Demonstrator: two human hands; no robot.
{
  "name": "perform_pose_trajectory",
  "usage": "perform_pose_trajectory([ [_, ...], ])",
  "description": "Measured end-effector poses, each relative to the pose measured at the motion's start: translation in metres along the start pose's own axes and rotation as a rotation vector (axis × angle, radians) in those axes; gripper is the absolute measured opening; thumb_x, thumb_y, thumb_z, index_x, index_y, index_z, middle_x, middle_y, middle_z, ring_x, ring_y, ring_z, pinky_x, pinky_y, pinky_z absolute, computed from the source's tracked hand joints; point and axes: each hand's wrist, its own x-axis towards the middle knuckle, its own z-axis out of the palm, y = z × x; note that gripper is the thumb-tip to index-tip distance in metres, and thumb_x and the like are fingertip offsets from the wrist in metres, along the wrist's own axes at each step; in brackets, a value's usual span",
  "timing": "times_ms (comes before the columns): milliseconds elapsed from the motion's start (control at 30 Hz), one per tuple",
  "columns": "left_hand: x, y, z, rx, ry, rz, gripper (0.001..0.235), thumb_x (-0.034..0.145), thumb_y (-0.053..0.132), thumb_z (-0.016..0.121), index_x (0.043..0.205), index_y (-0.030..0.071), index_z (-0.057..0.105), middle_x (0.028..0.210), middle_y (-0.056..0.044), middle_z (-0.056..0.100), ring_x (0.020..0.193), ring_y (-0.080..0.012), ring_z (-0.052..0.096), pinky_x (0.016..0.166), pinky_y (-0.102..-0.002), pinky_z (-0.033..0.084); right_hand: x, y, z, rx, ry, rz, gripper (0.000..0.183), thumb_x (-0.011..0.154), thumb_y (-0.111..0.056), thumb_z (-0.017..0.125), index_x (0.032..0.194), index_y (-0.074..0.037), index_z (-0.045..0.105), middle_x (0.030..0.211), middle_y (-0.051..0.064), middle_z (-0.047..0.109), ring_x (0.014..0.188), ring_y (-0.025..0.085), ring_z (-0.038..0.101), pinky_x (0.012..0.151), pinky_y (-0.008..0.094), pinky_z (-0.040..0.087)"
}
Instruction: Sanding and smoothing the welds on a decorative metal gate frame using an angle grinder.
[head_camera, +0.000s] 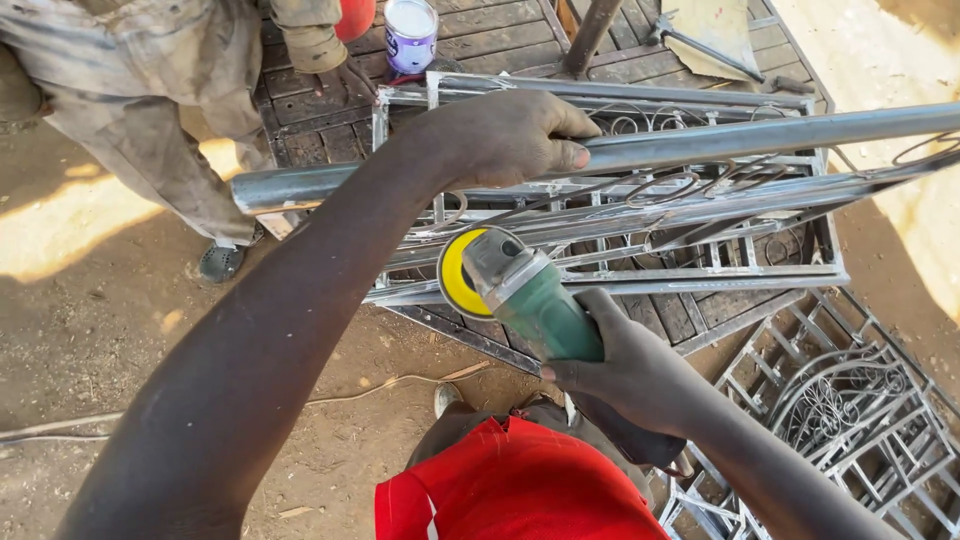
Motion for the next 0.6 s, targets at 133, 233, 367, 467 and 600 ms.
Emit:
perform_pose_trajectory([
  [133,0.007,-0.007,0.003,0.014,0.022,0.074,0.055,0.101,0.038,0.052,0.15,0.012,0.051,0.153,-0.008,0.057,0.134,-0.026,0.057,0.106,-0.043,0.042,-0.004,-0.011,0.009,-0.041,-0.027,-0.038,0.061,0.08,-0.034,0.079,0.132,-0.024,0.048,0.104,0.006,0.076,0.073,0.021,0.077,0.061,0.035,0.056],
  [233,0.009,-0.01,0.005,0.034,0.032,0.072,0.056,0.1,0.04,0.053,0.149,0.013,0.052,0.148,-0.008,0.061,0.13,-0.0263,0.061,0.102,-0.043,0.045,0.0,-0.016,0.015,-0.104,-0.005,-0.057,0.063,0.077,-0.039,0.08,0.13,-0.026,0.049,0.1,0.006,0.075,0.076,0.024,0.073,0.065,0.038,0.051],
  [367,0.013,-0.013,0.007,0.008,0.037,0.112,0.053,0.099,0.04,0.054,0.146,0.015,0.057,0.141,-0.006,0.068,0.122,-0.0231,0.065,0.096,-0.04,0.047,0.011,-0.011,0.022,-0.2,0.069,-0.111,0.064,0.075,-0.042,0.079,0.128,-0.026,0.046,0.097,0.009,0.075,0.078,0.031,0.072,0.066,0.043,0.049],
  [467,0.014,-0.016,0.01,-0.014,0.051,0.133,0.051,0.099,0.038,0.056,0.144,0.014,0.058,0.14,-0.005,0.069,0.122,-0.0211,0.066,0.096,-0.038,0.048,0.016,-0.006,0.025,-0.259,0.111,-0.159,0.065,0.076,-0.043,0.079,0.128,-0.024,0.045,0.099,0.011,0.074,0.083,0.035,0.069,0.068,0.046,0.047],
  [600,0.016,-0.018,0.007,-0.013,0.052,0.177,0.049,0.098,0.038,0.057,0.141,0.014,0.061,0.135,-0.002,0.072,0.117,-0.0178,0.069,0.095,-0.035,0.05,0.012,-0.006,0.024,-0.201,0.083,-0.132,0.063,0.075,-0.043,0.078,0.127,-0.026,0.047,0.095,0.011,0.074,0.082,0.035,0.068,0.069,0.044,0.045],
])
